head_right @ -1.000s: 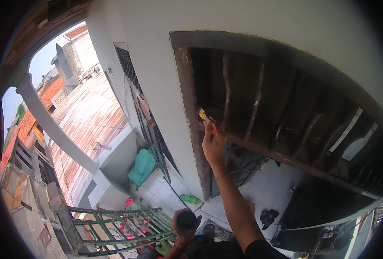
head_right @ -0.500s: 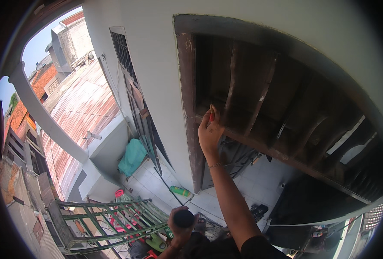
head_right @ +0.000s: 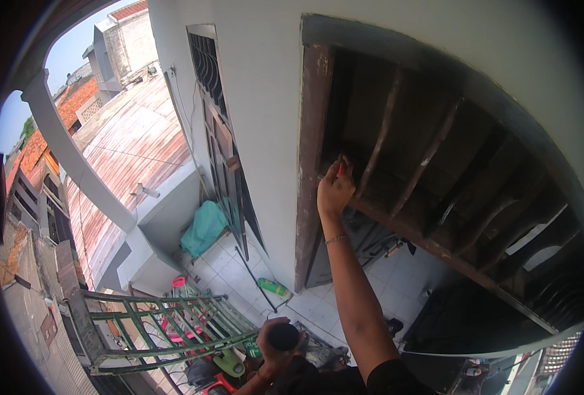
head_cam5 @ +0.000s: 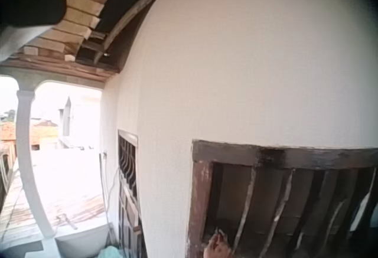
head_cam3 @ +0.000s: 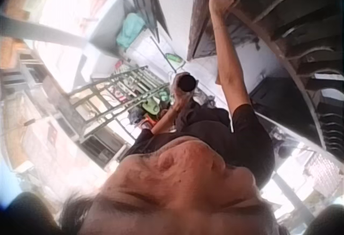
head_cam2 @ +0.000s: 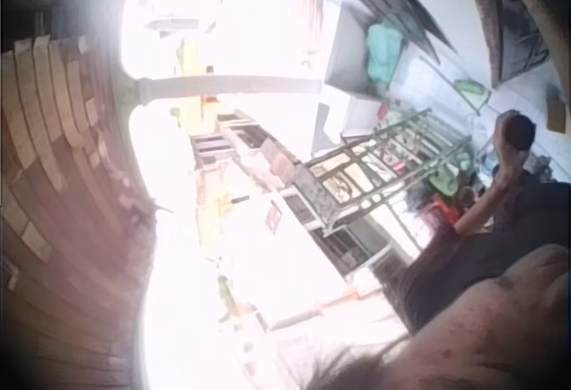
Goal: The person paints a wooden window frame with a brush, repeatedly dipping the brush into a small container to reload paint. The person applies dark paint to the frame's vertical and horizontal members while standing on a ladder.
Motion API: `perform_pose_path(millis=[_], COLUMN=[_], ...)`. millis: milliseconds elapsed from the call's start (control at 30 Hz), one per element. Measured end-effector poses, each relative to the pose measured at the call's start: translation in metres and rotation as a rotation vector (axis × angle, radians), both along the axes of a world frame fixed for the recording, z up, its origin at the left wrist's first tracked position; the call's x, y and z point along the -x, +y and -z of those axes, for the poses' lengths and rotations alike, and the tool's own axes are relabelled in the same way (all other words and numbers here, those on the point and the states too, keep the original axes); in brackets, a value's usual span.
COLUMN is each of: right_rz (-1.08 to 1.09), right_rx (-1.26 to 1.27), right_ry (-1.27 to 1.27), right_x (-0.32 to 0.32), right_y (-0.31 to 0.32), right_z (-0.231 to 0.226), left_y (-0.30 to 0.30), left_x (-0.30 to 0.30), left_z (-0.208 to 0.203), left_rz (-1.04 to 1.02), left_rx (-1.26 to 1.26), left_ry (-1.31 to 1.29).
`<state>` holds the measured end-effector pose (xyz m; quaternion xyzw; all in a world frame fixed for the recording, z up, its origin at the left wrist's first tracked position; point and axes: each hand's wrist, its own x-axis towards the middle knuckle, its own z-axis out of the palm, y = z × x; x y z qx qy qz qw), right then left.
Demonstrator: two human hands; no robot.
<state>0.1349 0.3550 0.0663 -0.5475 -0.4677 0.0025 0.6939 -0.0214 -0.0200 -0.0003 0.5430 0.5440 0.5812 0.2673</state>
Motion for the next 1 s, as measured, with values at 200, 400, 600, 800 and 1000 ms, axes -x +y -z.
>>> perform_pose_path(millis=[200, 400, 600, 800, 1000], right_rz=[-0.171, -0.023, -0.129, -0.054, -0.098], right_rx=[0.090, -0.025, 0.049, 0.095, 0.032], right_ry=[0.285, 0.100, 0.226, 0.134, 0.235], right_x=[0.019, 0.001, 0.019, 0.002, 0.004], right_y=[-0.038, -0.012, -0.021, -0.006, -0.012], right_z=[-0.030, -0.012, -0.018, -0.010, -0.015], left_y=[0.002, 0.003, 0.001, -0.001, -0.003], left_x=[0.001, -0.001, 0.002, 0.001, 0.001], left_z=[0.004, 0.000, 0.001, 0.000, -0.001], left_rz=[-0.013, 0.029, 0.001, 0.025, -0.009], left_rx=[-0.001, 0.001, -0.011, -0.019, -0.017], left_ry=[0.001, -0.023, -0.008, 0.005, 0.001])
